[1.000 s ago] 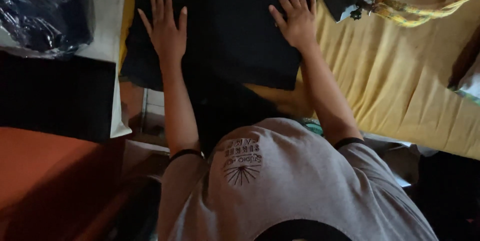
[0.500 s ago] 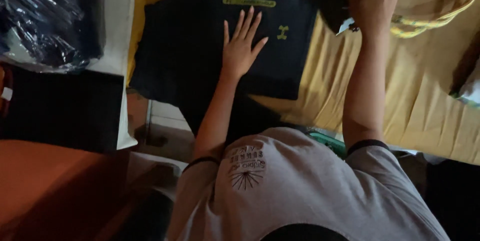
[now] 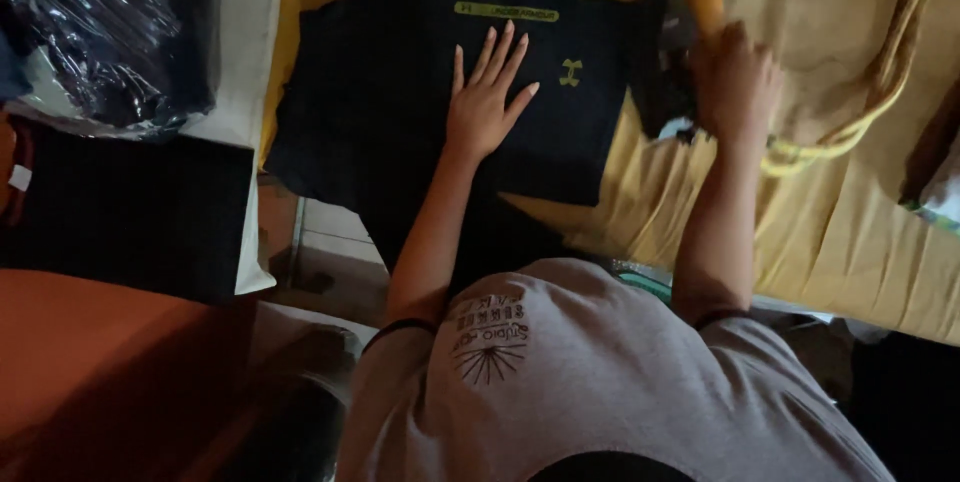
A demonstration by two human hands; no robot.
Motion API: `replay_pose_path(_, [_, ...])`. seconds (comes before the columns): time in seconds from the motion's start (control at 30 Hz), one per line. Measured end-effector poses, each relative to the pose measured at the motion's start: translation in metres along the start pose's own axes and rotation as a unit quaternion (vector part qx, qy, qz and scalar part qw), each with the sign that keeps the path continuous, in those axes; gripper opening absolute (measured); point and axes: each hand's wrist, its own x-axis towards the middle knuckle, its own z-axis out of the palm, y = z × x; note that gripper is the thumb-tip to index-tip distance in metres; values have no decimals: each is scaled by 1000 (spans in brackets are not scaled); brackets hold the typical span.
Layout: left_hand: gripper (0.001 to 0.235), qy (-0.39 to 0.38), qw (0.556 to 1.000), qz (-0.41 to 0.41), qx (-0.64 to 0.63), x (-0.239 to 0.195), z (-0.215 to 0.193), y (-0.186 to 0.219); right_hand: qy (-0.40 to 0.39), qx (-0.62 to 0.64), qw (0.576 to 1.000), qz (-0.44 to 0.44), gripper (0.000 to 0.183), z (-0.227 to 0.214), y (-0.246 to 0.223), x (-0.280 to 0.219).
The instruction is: The person unfolds a black garment on a yellow surface, smooths it by hand, and presses it with an iron. They then fold the garment into a smaller rectangle, pressing it with the iron after each fold.
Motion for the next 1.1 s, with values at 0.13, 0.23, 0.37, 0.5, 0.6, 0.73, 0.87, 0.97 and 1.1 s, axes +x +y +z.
replay_pose_path(0.13, [71,-5,1000,2,11,1,3,-1,-31,-14,998,60,35,-14,-10,-58])
replay_pose_path(0.23, [72,-9,1000,11,5,3,2,-3,23,41,998,46,38,-29,-15,-87])
replay_pose_path(0.37, [71,12,1000,14,6,2,6,-4,31,100,992,71,46,-46,-24,-103])
replay_pose_path(0.5, [70,19,1000,13,0,2,-1,-1,-46,232,966,104,34,-59,-50,-103])
replay_pose_path(0.6, [64,26,1000,10,-2,2,7,-1,-79,158,984,11,34,-52,-70,-90])
replay_pose_path(0.73, [60,42,999,9,1,2,16,-6,-14,-16,997,-71,45,-8,-82,-57])
replay_pose_path(0.87, [62,42,999,19,-7,0,11,-5,72,-72,992,-70,62,-1,-113,-4])
replay_pose_path(0.97, [62,23,1000,16,11,0,7,-6,168,-106,976,-90,52,32,-110,30])
replay_pose_path(1.1, [59,43,999,14,7,1,14,-8,103,-75,987,-101,35,47,-94,44])
